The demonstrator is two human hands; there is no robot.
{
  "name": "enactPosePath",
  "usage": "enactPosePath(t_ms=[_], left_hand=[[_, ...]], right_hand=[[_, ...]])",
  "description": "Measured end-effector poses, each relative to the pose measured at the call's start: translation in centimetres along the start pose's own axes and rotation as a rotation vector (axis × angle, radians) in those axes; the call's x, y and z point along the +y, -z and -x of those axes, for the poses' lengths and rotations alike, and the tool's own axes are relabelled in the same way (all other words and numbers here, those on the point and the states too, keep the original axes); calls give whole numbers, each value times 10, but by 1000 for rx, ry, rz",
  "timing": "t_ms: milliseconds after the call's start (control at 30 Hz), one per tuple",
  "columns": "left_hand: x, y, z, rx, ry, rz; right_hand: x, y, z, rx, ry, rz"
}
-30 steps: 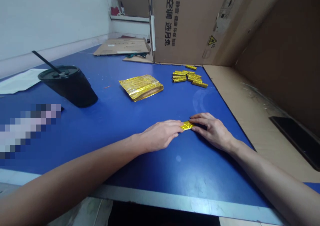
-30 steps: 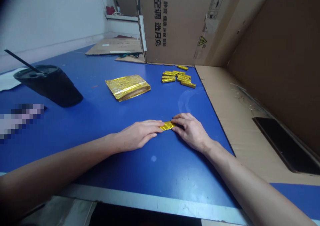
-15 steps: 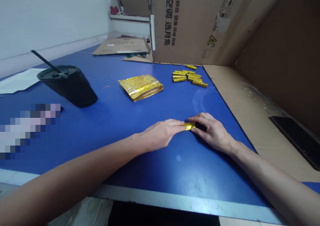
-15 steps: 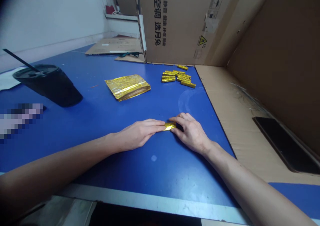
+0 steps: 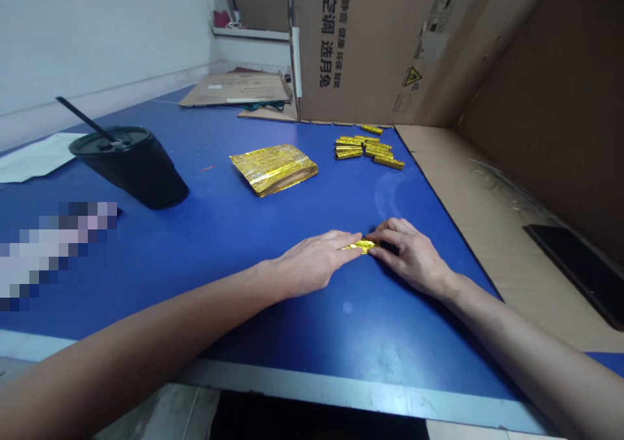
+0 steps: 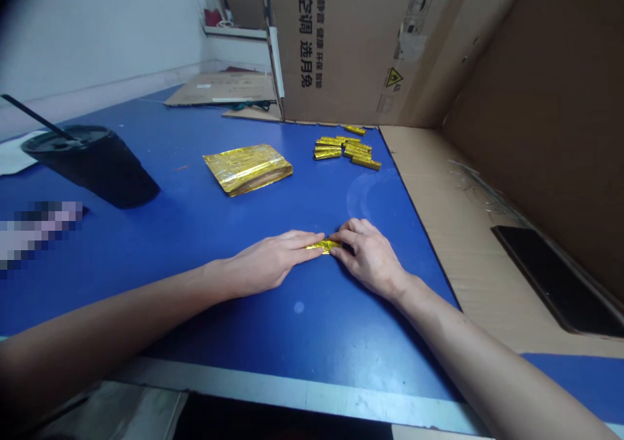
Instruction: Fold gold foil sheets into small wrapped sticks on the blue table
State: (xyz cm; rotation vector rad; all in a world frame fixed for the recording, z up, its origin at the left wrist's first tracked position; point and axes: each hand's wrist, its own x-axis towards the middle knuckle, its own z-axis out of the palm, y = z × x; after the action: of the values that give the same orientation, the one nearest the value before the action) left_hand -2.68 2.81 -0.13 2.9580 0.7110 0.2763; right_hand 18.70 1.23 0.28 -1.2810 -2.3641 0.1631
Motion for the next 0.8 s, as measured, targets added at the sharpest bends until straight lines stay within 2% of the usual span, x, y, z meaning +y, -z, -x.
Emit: enactPosePath(t_ms=[233,500,700,800], left_hand=[[6,0,-1,15,-58,-113],[11,2,-2,4,-51,-104],[12,2,-2,-12,-36,-109],[14,2,-2,-10,-38,-106]], right_hand=[[1,-3,2,12,28,43],[-1,-2,4,3,41,141],[-14,0,10,-11,81,343],[-26,-1,18,-29,156,347]])
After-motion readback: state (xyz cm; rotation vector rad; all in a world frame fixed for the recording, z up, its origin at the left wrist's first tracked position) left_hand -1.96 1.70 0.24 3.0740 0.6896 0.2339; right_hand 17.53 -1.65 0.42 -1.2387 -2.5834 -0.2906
